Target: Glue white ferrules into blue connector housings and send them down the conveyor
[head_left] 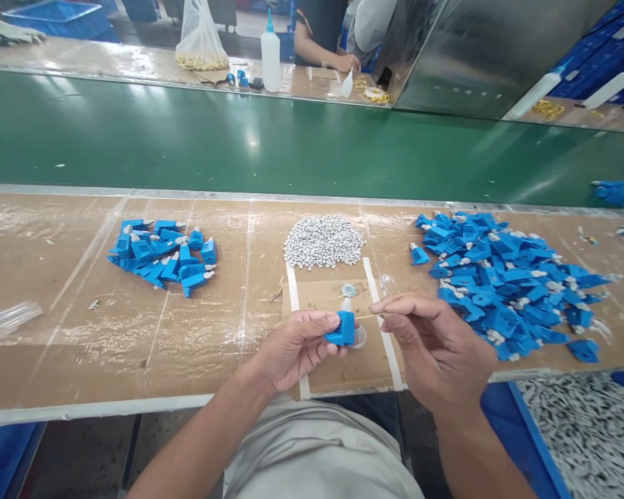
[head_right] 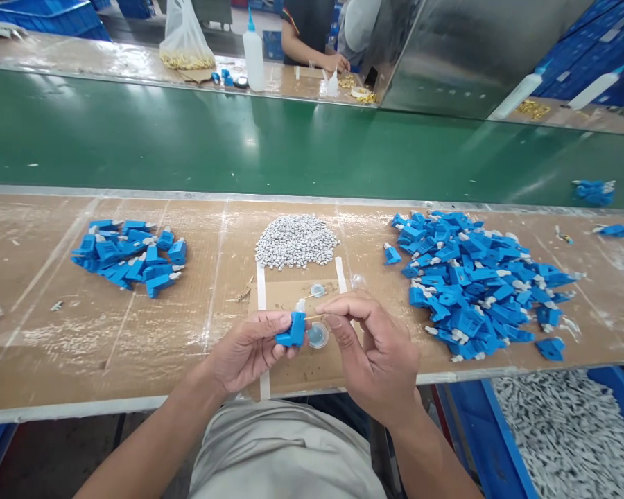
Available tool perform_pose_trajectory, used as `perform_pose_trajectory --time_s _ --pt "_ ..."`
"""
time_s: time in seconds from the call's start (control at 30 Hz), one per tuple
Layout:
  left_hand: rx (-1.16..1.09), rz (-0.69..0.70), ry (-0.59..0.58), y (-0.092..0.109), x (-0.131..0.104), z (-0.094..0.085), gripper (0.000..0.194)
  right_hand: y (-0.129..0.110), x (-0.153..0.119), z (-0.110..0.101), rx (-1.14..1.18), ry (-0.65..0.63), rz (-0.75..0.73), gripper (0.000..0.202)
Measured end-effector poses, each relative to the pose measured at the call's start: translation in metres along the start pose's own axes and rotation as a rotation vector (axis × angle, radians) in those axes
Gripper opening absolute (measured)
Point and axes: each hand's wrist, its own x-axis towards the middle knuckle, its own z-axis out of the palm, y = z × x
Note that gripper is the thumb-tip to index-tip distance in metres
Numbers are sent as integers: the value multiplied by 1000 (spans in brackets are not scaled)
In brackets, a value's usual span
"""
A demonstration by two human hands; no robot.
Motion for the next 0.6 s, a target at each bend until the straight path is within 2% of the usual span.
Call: perform_pose_trajectory --time_s 0.37,0.6 --pt "24 7 -32 -1 0 -2 19 4 2 5 -32 -47 -59 17" --pt "45 21 -2 -3 1 -4 18 6 2 7 -146 -77 -231 23"
